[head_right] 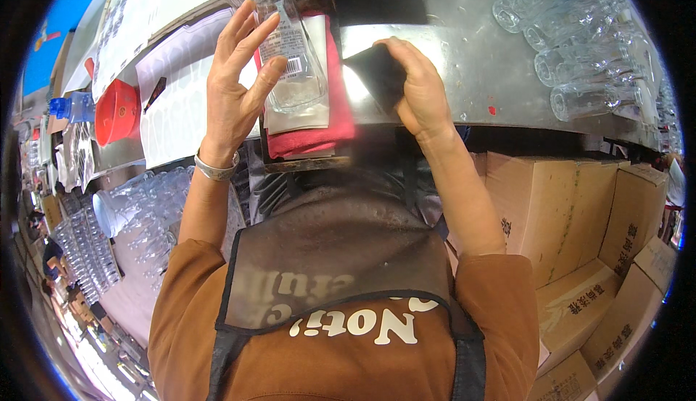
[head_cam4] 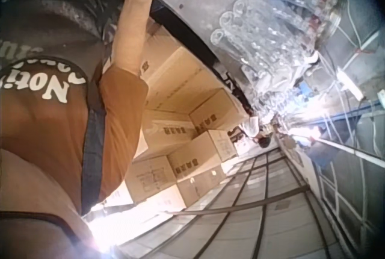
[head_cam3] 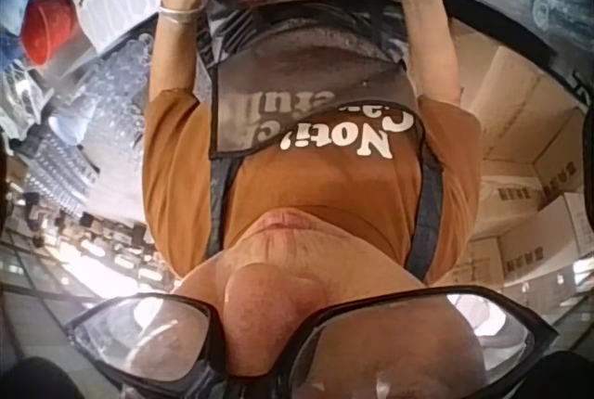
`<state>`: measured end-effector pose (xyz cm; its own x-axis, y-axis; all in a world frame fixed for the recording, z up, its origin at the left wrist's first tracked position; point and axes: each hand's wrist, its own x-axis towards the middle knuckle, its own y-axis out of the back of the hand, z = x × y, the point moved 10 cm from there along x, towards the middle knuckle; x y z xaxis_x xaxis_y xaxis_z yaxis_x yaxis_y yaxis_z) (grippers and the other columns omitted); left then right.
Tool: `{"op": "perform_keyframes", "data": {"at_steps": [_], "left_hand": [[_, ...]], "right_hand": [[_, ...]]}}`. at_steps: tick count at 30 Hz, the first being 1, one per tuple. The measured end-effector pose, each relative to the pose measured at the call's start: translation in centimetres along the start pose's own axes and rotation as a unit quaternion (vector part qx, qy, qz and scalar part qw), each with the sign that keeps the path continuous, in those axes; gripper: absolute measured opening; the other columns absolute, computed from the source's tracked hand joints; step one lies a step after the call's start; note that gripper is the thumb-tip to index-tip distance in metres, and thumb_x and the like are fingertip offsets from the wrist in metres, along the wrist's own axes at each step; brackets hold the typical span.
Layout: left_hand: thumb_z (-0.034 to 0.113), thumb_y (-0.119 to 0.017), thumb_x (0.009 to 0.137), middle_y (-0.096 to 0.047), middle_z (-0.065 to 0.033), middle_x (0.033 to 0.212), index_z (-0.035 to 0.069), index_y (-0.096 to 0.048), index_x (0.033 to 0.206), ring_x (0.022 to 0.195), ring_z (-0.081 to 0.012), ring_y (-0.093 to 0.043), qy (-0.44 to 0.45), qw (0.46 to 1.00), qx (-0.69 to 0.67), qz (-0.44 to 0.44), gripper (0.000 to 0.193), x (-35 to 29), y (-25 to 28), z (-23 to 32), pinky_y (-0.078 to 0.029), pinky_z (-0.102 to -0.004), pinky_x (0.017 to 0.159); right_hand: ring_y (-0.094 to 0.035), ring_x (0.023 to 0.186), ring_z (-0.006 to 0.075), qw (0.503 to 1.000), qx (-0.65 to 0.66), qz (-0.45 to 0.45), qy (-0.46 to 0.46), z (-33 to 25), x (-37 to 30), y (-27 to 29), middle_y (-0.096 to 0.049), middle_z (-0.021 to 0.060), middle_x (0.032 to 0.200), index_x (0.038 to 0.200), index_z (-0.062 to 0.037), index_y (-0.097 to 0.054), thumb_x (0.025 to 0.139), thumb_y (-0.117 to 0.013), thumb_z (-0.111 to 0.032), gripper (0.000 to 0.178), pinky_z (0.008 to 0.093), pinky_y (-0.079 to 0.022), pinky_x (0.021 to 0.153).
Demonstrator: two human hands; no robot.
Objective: The person repeatedly picks clear plastic bottles, applies a dark rectangular label to the side, and smooths it with a black card. The person occasionally sprays the bottle with a blue spray bottle and wipes it with a white cloth before labeling. Finished bottles are placed aside on the counter.
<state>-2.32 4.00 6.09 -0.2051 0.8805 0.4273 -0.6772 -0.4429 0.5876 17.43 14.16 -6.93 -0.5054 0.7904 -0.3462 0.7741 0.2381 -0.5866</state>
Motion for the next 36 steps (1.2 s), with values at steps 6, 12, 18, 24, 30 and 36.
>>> {"op": "perform_keyframes", "data": {"at_steps": [6,12,18,24,30,36], "left_hand": [[0.025,-0.074,0.09,-0.041,-0.0151,0.156,0.017,-0.063,0.137,0.137,-0.0332,-0.048,0.002,1.0,0.006,0.009,0.049,-0.1,0.1,0.1,-0.042,-0.0438,0.111],[0.02,-0.075,0.088,-0.041,-0.017,0.154,0.015,-0.063,0.137,0.134,-0.0338,-0.05,0.002,1.0,0.003,0.012,0.05,0.1,-0.1,0.2,-0.043,-0.043,0.109],[0.022,-0.077,0.087,-0.044,-0.018,0.152,0.008,-0.05,0.147,0.137,-0.0332,-0.048,-0.004,1.0,0.014,0.028,0.067,0.2,0.5,0.5,-0.039,-0.0428,0.113],[0.018,-0.081,0.083,-0.044,-0.0204,0.152,0.0,-0.03,0.155,0.137,-0.0323,-0.048,0.027,0.997,-0.061,0.047,0.09,0.0,0.4,-0.3,-0.038,-0.0419,0.113],[0.023,-0.09,0.072,-0.035,-0.0238,0.156,-0.001,-0.004,0.158,0.141,-0.0342,-0.042,0.053,0.996,-0.063,0.017,0.125,-1.6,0.1,-0.2,-0.036,-0.0436,0.115],[0.021,-0.094,0.063,-0.038,-0.0223,0.152,-0.002,-0.001,0.158,0.128,-0.0325,-0.052,0.112,0.991,-0.068,0.037,0.135,-4.6,-1.3,-0.8,-0.039,-0.0418,0.113]], "right_hand": [[-0.063,0.094,0.0108,0.977,-0.142,-0.116,0.106,-4.1,0.4,-6.1,-0.066,0.0086,0.106,0.119,0.0021,-0.059,0.092,-0.065,-0.01,0.03,0.0247,-0.052,0.084],[-0.063,0.1,0.011,0.904,-0.323,-0.157,0.229,-8.1,1.2,-10.7,-0.067,0.0046,0.109,0.119,-0.0005,-0.065,0.092,-0.067,-0.01,0.028,0.0245,-0.051,0.089],[-0.06,0.103,0.0086,0.839,-0.408,-0.281,0.223,-7.6,0.6,-15.1,-0.067,0.0027,0.111,0.123,-0.0014,-0.065,0.092,-0.065,-0.006,0.031,0.0234,-0.049,0.091],[-0.069,0.088,0.0149,0.697,-0.532,-0.266,0.4,-11.0,0.2,-20.4,-0.072,0.0082,0.103,0.117,-0.0032,-0.068,0.09,-0.063,-0.005,0.027,0.0297,-0.056,0.079],[-0.069,0.089,0.0323,0.535,-0.636,-0.222,0.51,-11.6,-2.1,-24.6,-0.069,0.0169,0.099,0.112,-0.0018,-0.067,0.084,-0.067,-0.007,0.028,0.0378,-0.055,0.078],[-0.067,0.082,0.033,0.443,-0.676,-0.175,0.563,-10.1,-1.7,-25.8,-0.067,0.013,0.085,0.097,-0.0026,-0.065,0.084,-0.067,-0.006,0.014,0.0413,-0.055,0.074]]}}
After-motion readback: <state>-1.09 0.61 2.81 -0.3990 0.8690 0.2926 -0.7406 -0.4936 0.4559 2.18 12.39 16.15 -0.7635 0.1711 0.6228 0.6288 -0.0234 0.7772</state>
